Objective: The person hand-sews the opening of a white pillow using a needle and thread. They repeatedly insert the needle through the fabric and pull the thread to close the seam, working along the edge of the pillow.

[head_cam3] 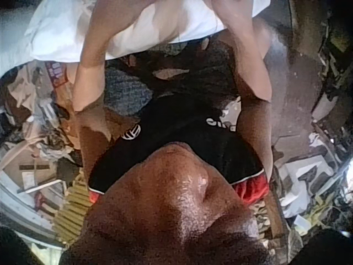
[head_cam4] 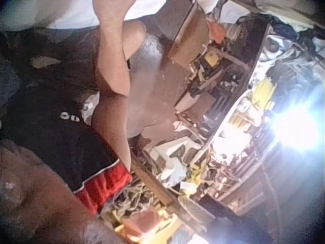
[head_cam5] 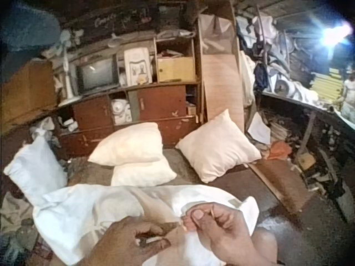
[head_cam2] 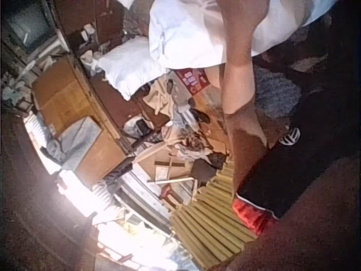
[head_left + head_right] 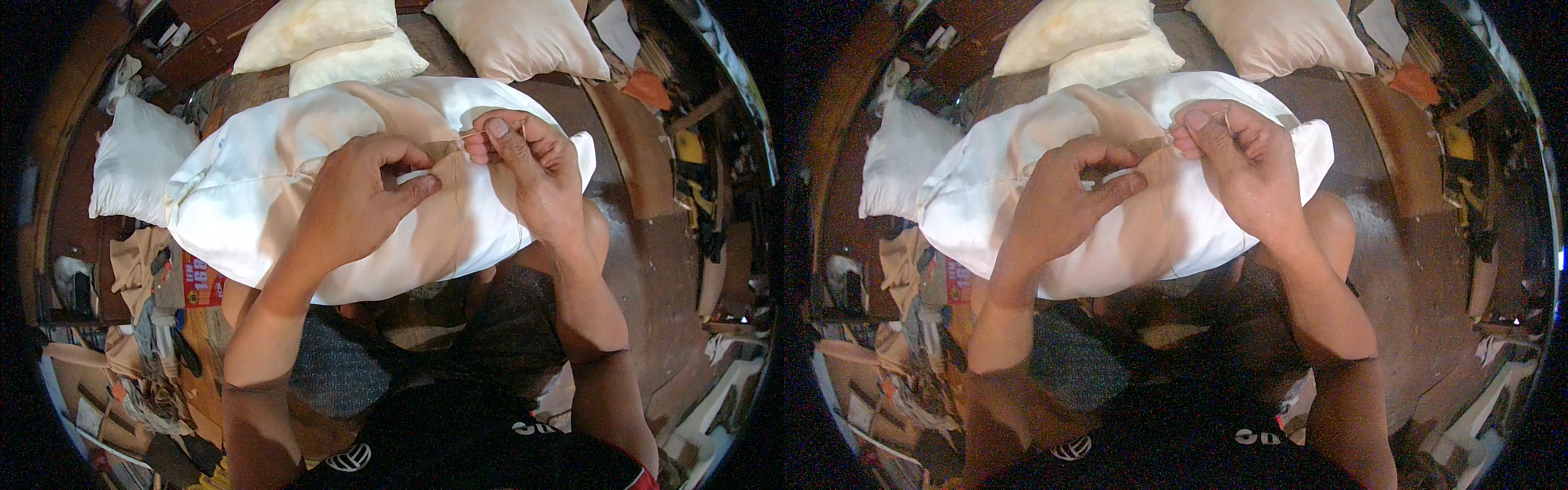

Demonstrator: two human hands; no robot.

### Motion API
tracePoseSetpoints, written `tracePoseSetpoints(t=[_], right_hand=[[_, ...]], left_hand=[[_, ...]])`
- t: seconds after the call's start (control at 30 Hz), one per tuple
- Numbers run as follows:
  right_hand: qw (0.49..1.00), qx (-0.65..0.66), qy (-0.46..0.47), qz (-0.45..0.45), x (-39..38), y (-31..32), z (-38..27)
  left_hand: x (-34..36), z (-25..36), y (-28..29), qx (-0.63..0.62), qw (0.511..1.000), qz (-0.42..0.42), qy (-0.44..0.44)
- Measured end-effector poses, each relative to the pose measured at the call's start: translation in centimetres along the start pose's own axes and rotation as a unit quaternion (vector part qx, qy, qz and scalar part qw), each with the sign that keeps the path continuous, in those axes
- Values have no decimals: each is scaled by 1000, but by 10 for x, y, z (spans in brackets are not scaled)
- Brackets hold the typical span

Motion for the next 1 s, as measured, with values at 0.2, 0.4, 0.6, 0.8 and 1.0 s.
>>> tracePoseSetpoints(t=[0.2, 0.4, 0.6, 0.8, 1.0], right_hand=[[999, -17, 8, -32, 2, -1, 1], [999, -20, 11, -36, 4, -4, 2], [999, -11, -21, -45, 5, -2, 3], [998, -2, -41, -54, 5, -1, 5], [997, 4, -43, -69, 6, -1, 8]], left_hand=[[1, -4, -1, -83, 995, -15, 61], [0, -6, -3, -104, 994, 26, 24], [0, -11, -5, -122, 991, 25, 54], [1, -12, -6, -119, 991, 30, 55], [2, -11, -9, -135, 989, 37, 37]])
Point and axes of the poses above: each hand's wrist, its own x-axis towards the middle knuckle, its own y-axis out of the back of the hand, z = x × y, the point moved 7 cm from there along x, towards the middle knuckle, and after that the axes turned 3 degrees about -z, right-handed, at the moved point
